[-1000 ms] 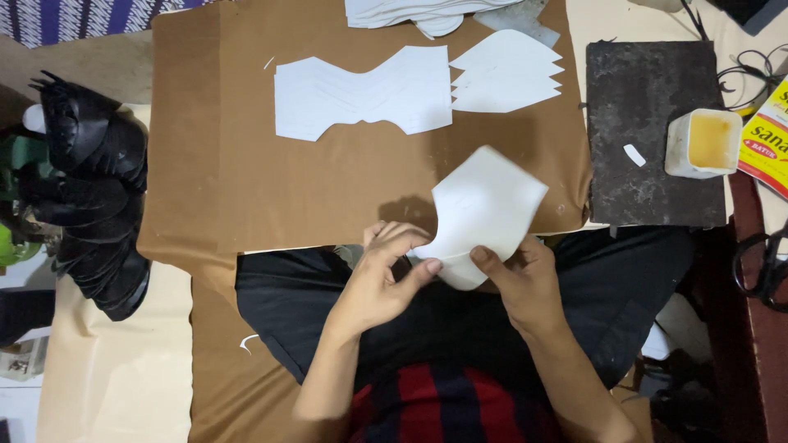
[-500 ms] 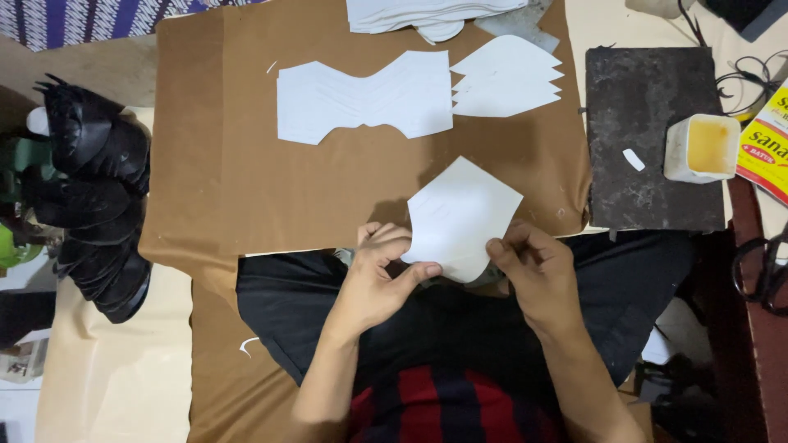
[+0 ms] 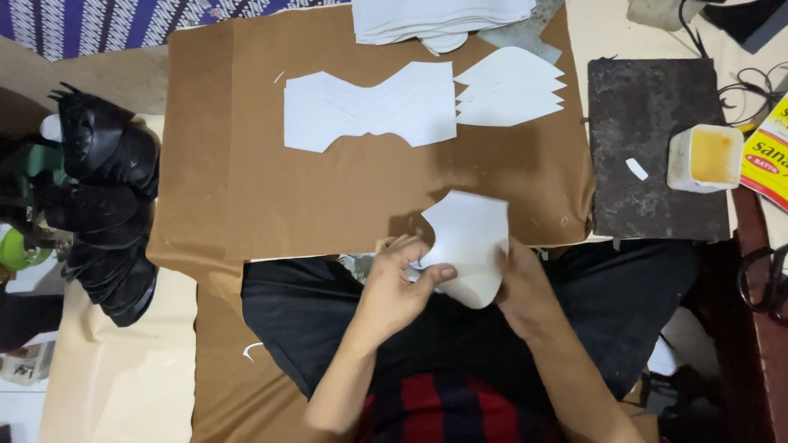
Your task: The person folds white paper cutouts in half by hand, aligning the edges carefully. They then place the folded pieces onto a stack on the table and repeat the process with additional cutouts.
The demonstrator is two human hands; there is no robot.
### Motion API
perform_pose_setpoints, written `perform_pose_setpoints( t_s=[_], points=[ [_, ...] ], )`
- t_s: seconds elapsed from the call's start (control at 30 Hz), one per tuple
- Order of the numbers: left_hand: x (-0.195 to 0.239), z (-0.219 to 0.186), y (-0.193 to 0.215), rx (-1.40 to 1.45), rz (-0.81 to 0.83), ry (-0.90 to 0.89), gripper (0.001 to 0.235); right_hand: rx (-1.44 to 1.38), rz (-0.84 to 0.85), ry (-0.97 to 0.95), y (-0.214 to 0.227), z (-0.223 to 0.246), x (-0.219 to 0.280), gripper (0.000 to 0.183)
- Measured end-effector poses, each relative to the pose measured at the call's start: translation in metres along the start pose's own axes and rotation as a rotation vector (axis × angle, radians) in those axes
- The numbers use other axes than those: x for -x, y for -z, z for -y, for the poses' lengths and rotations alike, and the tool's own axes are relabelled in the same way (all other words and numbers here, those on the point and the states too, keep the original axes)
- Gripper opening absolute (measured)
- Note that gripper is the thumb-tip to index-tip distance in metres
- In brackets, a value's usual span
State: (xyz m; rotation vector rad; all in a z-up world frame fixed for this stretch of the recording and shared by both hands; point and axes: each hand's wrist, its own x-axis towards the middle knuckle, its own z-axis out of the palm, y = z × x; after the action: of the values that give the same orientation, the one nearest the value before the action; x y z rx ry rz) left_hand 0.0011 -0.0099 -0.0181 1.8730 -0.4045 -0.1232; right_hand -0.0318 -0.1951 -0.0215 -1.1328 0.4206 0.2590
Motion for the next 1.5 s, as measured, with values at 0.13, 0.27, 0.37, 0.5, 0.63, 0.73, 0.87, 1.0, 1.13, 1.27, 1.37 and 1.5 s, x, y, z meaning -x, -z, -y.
perform_pose_setpoints(
  t_s=[0.13, 0.27, 0.37, 0.5, 0.63, 0.73, 0.87, 1.0, 1.13, 1.27, 1.37, 1.5],
  points=[
    [0.000, -0.012, -0.002, 0.051, 0.017, 0.131, 0.031, 0.173, -0.125, 0.026, 0.002, -0.010, -0.003, 0.035],
    [0.000, -0.022, 0.002, 0.068, 0.066, 0.185, 0.024, 0.111, -0.200, 0.100, 0.007, -0.010, -0.008, 0.037],
    [0.002, -0.015, -0.001, 0.019, 0.050, 0.172, 0.024, 0.185, -0.162, 0.117, -0.004, 0.003, -0.001, 0.046],
    [0.005, 0.000, -0.009, 0.017, 0.090, 0.219, 0.022, 0.256, -0.177, 0.095, -0.015, 0.027, 0.004, 0.058],
    [0.002, -0.040, 0.003, 0.027, 0.171, 0.276, 0.024, 0.236, -0.260, 0.030, -0.019, 0.035, 0.002, 0.056],
    [0.005, -0.032, 0.003, -0.064, 0.173, 0.279, 0.026, 0.219, -0.262, 0.016, -0.029, 0.045, 0.001, 0.047],
    [0.014, -0.011, -0.006, 0.017, 0.219, 0.307, 0.027, 0.223, -0.321, 0.019, -0.024, 0.041, -0.003, 0.047],
    [0.008, -0.030, -0.008, 0.104, 0.204, 0.299, 0.024, 0.222, -0.321, -0.003, -0.005, 0.013, -0.018, 0.037],
    [0.000, -0.037, 0.001, 0.181, 0.046, 0.351, 0.029, 0.326, -0.126, 0.047, -0.001, 0.003, -0.003, 0.042],
    [0.000, -0.036, -0.003, 0.250, -0.081, 0.397, 0.028, 0.419, 0.018, 0.096, -0.013, 0.015, 0.007, 0.046],
    [-0.001, -0.042, -0.008, 0.310, -0.167, 0.410, 0.027, 0.485, -0.026, 0.161, -0.013, 0.013, 0.010, 0.037],
    [-0.003, -0.044, -0.006, 0.337, -0.251, 0.467, 0.027, 0.580, -0.104, 0.162, -0.016, 0.019, 0.018, 0.039]
  ],
)
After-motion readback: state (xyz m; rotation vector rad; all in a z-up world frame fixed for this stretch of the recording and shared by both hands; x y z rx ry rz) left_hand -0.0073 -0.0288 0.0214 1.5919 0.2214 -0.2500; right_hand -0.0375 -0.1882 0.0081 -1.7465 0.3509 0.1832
